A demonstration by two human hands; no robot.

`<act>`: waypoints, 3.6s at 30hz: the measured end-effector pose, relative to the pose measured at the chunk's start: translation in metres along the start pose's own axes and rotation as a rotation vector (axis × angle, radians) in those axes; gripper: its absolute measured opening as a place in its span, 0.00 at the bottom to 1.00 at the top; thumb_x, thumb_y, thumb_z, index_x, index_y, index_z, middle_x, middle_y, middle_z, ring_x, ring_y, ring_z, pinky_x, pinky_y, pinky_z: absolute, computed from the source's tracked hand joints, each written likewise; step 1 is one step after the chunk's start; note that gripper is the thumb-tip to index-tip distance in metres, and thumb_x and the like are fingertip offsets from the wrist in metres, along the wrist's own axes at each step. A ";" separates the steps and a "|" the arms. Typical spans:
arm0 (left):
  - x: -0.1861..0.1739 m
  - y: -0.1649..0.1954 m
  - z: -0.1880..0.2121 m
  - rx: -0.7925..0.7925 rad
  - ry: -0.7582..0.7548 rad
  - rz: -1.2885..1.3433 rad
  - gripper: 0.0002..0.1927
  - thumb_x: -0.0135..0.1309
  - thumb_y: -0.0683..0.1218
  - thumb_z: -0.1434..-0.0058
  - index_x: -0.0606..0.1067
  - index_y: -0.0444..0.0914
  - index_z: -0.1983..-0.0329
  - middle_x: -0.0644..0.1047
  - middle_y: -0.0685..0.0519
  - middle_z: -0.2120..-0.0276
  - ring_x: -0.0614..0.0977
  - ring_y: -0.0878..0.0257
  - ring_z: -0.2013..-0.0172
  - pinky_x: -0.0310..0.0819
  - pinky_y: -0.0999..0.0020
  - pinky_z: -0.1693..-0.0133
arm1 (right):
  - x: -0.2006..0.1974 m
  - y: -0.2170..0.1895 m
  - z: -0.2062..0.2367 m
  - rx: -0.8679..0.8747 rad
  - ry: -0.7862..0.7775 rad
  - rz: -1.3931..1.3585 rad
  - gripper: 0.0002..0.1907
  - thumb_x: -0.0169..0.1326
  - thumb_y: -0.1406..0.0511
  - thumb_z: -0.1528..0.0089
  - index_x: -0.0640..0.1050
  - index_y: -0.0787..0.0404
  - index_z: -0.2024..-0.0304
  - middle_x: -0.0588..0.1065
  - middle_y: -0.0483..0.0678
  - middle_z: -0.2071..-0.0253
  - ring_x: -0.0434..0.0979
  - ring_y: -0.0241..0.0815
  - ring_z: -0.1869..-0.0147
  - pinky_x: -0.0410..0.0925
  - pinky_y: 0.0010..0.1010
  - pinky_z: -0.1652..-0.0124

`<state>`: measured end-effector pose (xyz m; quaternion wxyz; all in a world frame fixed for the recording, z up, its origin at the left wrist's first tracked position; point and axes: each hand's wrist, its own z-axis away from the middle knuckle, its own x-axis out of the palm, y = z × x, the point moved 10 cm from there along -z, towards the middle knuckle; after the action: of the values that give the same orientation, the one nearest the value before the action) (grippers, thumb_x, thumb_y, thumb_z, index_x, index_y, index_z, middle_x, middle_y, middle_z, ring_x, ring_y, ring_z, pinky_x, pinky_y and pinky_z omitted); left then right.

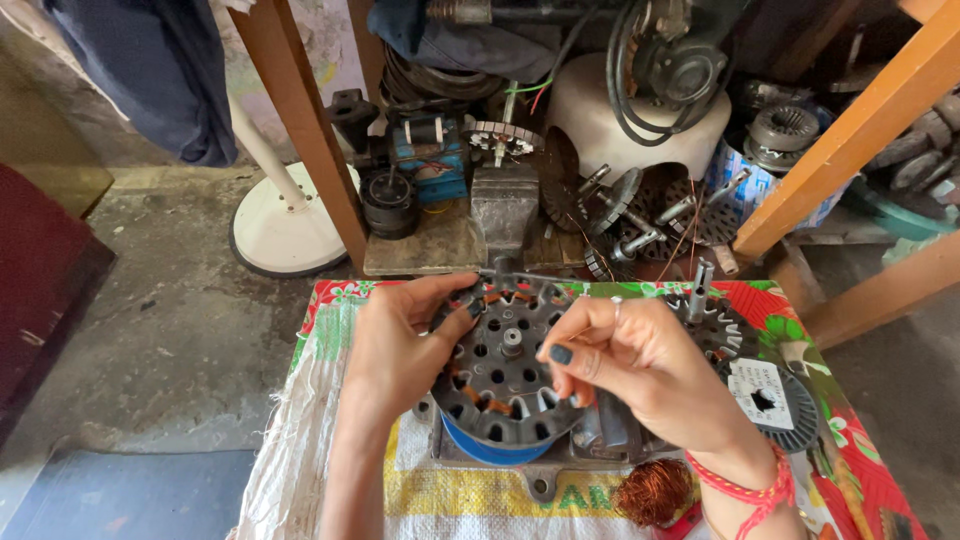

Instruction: The person winds copper wire by hand into the slots of a motor armature core. The person repeatedly threads the wire through the slots and pulls it tight, then briefly handles a separate wound coil component before returning to the armature.

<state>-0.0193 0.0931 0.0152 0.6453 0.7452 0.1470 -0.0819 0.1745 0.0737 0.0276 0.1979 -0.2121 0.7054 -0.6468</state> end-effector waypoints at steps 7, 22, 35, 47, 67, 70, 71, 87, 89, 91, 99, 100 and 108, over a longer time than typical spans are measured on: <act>-0.026 0.017 0.022 -0.189 0.099 -0.239 0.26 0.66 0.44 0.53 0.80 0.45 0.47 0.85 0.52 0.57 0.88 0.62 0.71 0.81 0.64 0.68 | -0.016 -0.010 0.006 -0.024 0.065 0.081 0.09 0.56 0.67 0.35 0.80 0.69 0.65 0.78 0.46 0.74 0.76 0.32 0.70 0.69 0.25 0.69; -0.029 0.040 0.041 -0.189 0.140 -0.551 0.26 0.65 0.53 0.49 0.78 0.51 0.45 0.84 0.47 0.64 0.86 0.49 0.66 0.76 0.54 0.60 | 0.035 0.003 0.037 0.329 -0.408 -0.043 0.11 0.57 0.65 0.34 0.77 0.69 0.64 0.78 0.47 0.74 0.77 0.34 0.71 0.68 0.26 0.70; -0.011 0.023 0.008 0.025 0.194 -0.349 0.16 0.62 0.54 0.44 0.85 0.43 0.56 0.84 0.43 0.68 0.86 0.51 0.68 0.77 0.58 0.63 | -0.029 0.018 0.016 0.354 -0.007 0.346 0.14 0.59 0.70 0.44 0.79 0.67 0.56 0.82 0.49 0.75 0.78 0.35 0.78 0.73 0.29 0.75; -0.007 0.007 -0.001 -0.043 0.155 -0.266 0.17 0.61 0.54 0.45 0.84 0.42 0.57 0.83 0.45 0.74 0.85 0.59 0.72 0.76 0.64 0.67 | -0.064 -0.093 0.058 -0.262 0.775 1.105 0.26 0.63 0.66 0.41 0.76 0.66 0.41 0.75 0.51 0.38 0.81 0.44 0.47 0.74 0.33 0.51; -0.005 0.007 -0.002 -0.034 0.169 -0.301 0.18 0.61 0.57 0.44 0.85 0.43 0.57 0.84 0.44 0.66 0.87 0.53 0.61 0.78 0.60 0.59 | 0.012 -0.017 0.042 0.306 -0.009 1.103 0.08 0.64 0.57 0.44 0.88 0.49 0.65 0.84 0.34 0.67 0.84 0.39 0.70 0.74 0.29 0.66; -0.005 0.008 -0.003 -0.027 0.169 -0.313 0.18 0.61 0.57 0.44 0.84 0.43 0.57 0.84 0.44 0.66 0.87 0.52 0.61 0.78 0.59 0.59 | 0.024 -0.020 0.042 0.180 -0.096 0.999 0.08 0.64 0.57 0.42 0.88 0.51 0.66 0.84 0.37 0.69 0.84 0.38 0.69 0.74 0.29 0.67; -0.005 0.008 -0.003 -0.031 0.168 -0.317 0.18 0.61 0.57 0.44 0.84 0.43 0.57 0.84 0.44 0.66 0.86 0.52 0.61 0.78 0.59 0.59 | 0.022 -0.013 0.043 0.254 -0.113 0.996 0.08 0.63 0.57 0.43 0.88 0.50 0.65 0.83 0.36 0.69 0.84 0.37 0.70 0.74 0.28 0.67; -0.005 0.008 -0.003 -0.029 0.174 -0.303 0.17 0.60 0.56 0.44 0.84 0.43 0.57 0.84 0.45 0.67 0.87 0.52 0.63 0.78 0.60 0.61 | 0.030 -0.018 0.040 0.096 -0.213 1.128 0.07 0.63 0.58 0.48 0.87 0.52 0.73 0.79 0.43 0.76 0.80 0.45 0.69 0.69 0.38 0.67; -0.005 0.007 -0.003 -0.045 0.168 -0.306 0.17 0.60 0.57 0.44 0.84 0.44 0.57 0.84 0.45 0.67 0.86 0.52 0.63 0.78 0.60 0.61 | 0.017 -0.013 0.041 0.188 -0.162 1.142 0.08 0.63 0.58 0.49 0.87 0.51 0.72 0.80 0.41 0.75 0.81 0.44 0.69 0.71 0.37 0.66; -0.005 0.008 -0.002 -0.047 0.170 -0.304 0.18 0.60 0.57 0.44 0.84 0.43 0.57 0.84 0.45 0.67 0.86 0.52 0.64 0.78 0.60 0.61 | 0.000 -0.009 0.044 0.328 -0.090 1.181 0.08 0.63 0.57 0.50 0.87 0.49 0.71 0.80 0.41 0.76 0.81 0.43 0.70 0.71 0.36 0.66; -0.007 0.010 0.000 -0.056 0.184 -0.326 0.18 0.61 0.57 0.44 0.84 0.44 0.56 0.83 0.43 0.69 0.86 0.52 0.64 0.78 0.59 0.61 | -0.039 -0.024 0.057 0.627 0.094 1.345 0.08 0.68 0.56 0.47 0.89 0.45 0.66 0.67 0.42 0.80 0.71 0.34 0.77 0.67 0.31 0.69; -0.007 0.010 0.000 -0.055 0.185 -0.321 0.18 0.61 0.57 0.45 0.84 0.43 0.56 0.84 0.43 0.68 0.86 0.52 0.64 0.78 0.59 0.61 | -0.041 -0.026 0.058 0.614 0.143 1.270 0.08 0.69 0.57 0.47 0.89 0.46 0.65 0.66 0.43 0.80 0.69 0.36 0.77 0.66 0.31 0.71; -0.008 0.012 0.001 -0.047 0.184 -0.342 0.18 0.61 0.56 0.44 0.85 0.42 0.57 0.84 0.41 0.66 0.86 0.49 0.61 0.77 0.58 0.58 | -0.037 -0.037 0.056 0.374 0.239 0.977 0.09 0.70 0.63 0.47 0.89 0.57 0.64 0.62 0.44 0.81 0.60 0.35 0.78 0.61 0.31 0.75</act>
<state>-0.0226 0.0896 0.0290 0.6229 0.6985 0.3316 -0.1185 0.2374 0.0453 0.0601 0.4285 0.2550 0.6121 -0.6137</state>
